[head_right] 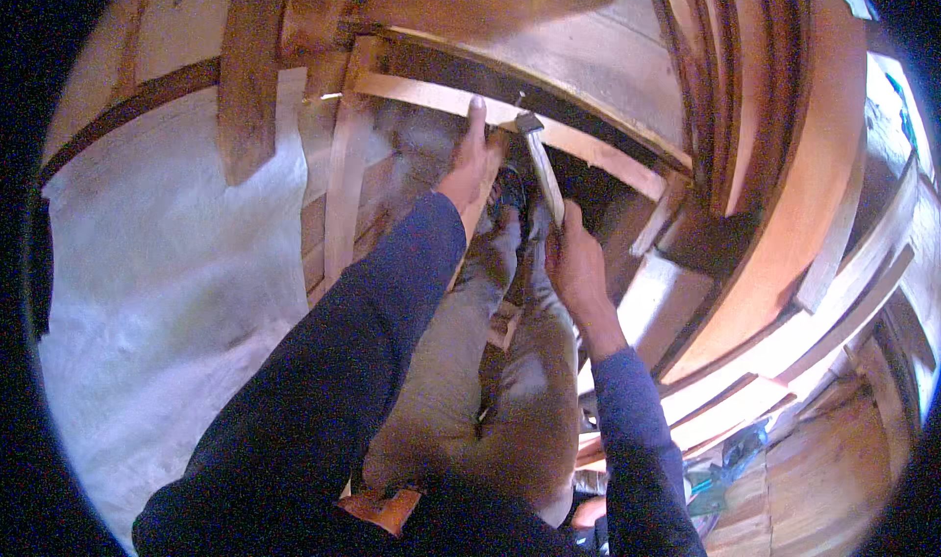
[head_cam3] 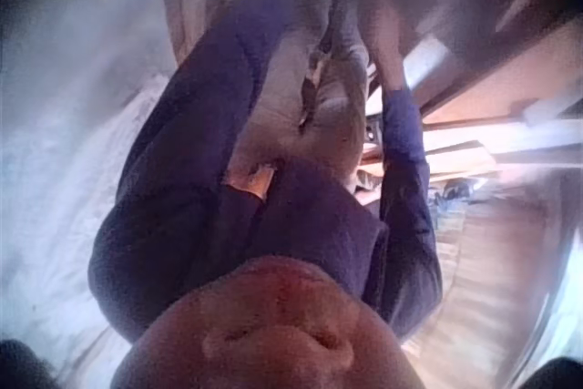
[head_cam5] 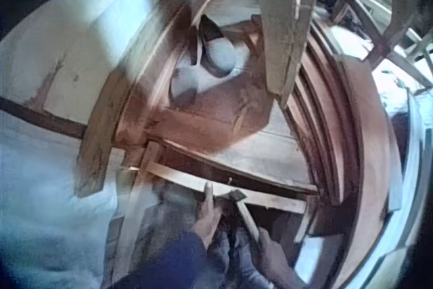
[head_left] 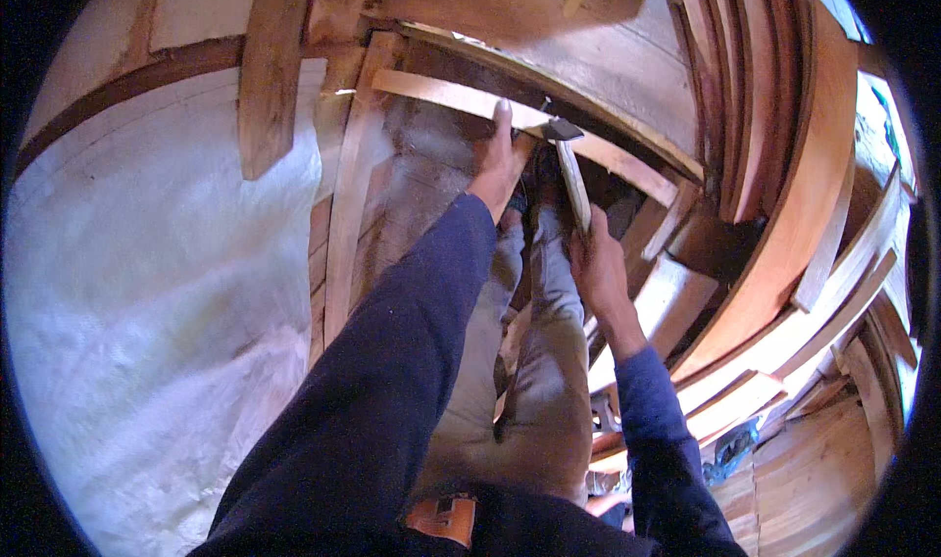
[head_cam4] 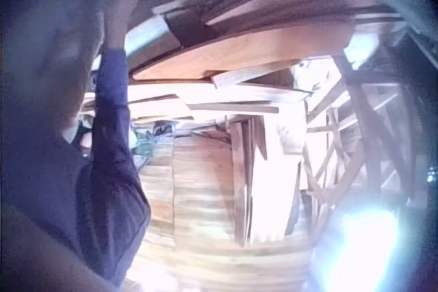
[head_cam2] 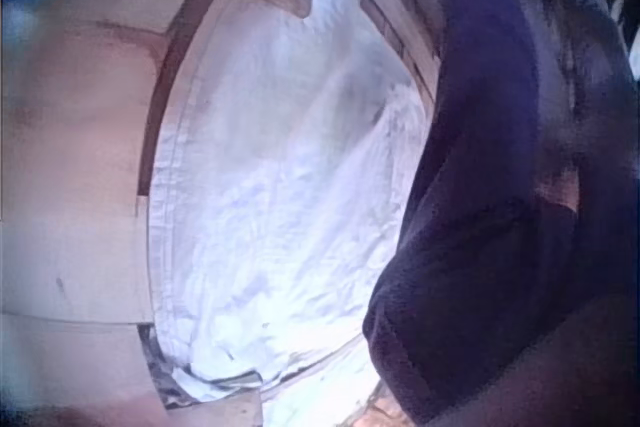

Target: The person assembles a wooden frame by positioning planks and securing them with nails. They use a hammer to drive nails into the wood, working on the frame's structure while standing on the floor.

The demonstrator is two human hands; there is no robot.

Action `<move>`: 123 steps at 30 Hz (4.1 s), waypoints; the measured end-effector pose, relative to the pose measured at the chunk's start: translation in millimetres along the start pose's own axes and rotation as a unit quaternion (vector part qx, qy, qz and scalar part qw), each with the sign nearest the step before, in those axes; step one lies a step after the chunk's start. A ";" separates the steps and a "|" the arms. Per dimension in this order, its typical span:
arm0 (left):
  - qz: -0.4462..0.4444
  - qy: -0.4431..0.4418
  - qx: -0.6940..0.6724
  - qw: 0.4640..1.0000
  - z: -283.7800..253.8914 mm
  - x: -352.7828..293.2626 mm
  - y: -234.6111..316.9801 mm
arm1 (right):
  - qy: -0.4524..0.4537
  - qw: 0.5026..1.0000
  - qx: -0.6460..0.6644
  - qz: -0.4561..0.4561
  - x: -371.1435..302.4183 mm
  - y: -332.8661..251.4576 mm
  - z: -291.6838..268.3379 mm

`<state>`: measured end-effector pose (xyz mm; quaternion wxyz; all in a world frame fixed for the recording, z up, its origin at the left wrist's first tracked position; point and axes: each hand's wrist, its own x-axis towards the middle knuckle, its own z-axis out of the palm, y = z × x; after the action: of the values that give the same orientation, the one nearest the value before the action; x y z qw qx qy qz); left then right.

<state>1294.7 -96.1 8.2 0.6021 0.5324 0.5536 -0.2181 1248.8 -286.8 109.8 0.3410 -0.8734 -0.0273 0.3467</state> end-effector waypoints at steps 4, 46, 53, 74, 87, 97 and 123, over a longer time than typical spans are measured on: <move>0.070 -0.041 -0.027 0.996 -2.7 -9.4 13.2 | 0.042 0.998 0.036 -0.020 -16.0 -5.0 -0.1; 0.003 0.036 0.123 0.992 -13.2 -21.8 23.4 | 0.140 0.979 0.081 0.125 -55.0 -45.4 -90.3; 0.033 0.014 0.111 0.993 -13.2 -13.9 8.8 | 0.068 0.988 -0.037 0.137 -69.0 16.5 -105.7; 0.009 0.055 0.148 0.987 -14.9 -12.3 10.9 | -0.011 0.975 0.011 0.220 -56.3 4.5 -115.6; 0.056 -0.030 0.083 0.995 -11.3 -29.1 25.1 | 0.021 0.986 -0.056 0.157 -49.9 27.7 -125.3; 0.065 -0.052 -0.001 0.997 -6.7 12.3 -19.6 | -0.012 0.989 -0.038 0.143 -65.0 14.5 -118.8; 0.082 -0.069 0.177 0.978 -25.3 22.2 -42.9 | -0.149 0.925 -0.230 -0.264 159.1 -151.2 32.6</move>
<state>1253.6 -81.0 -24.4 0.5512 0.6578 0.4179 -0.2981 1377.6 -107.0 92.2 0.2023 -0.8273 -0.3863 0.3540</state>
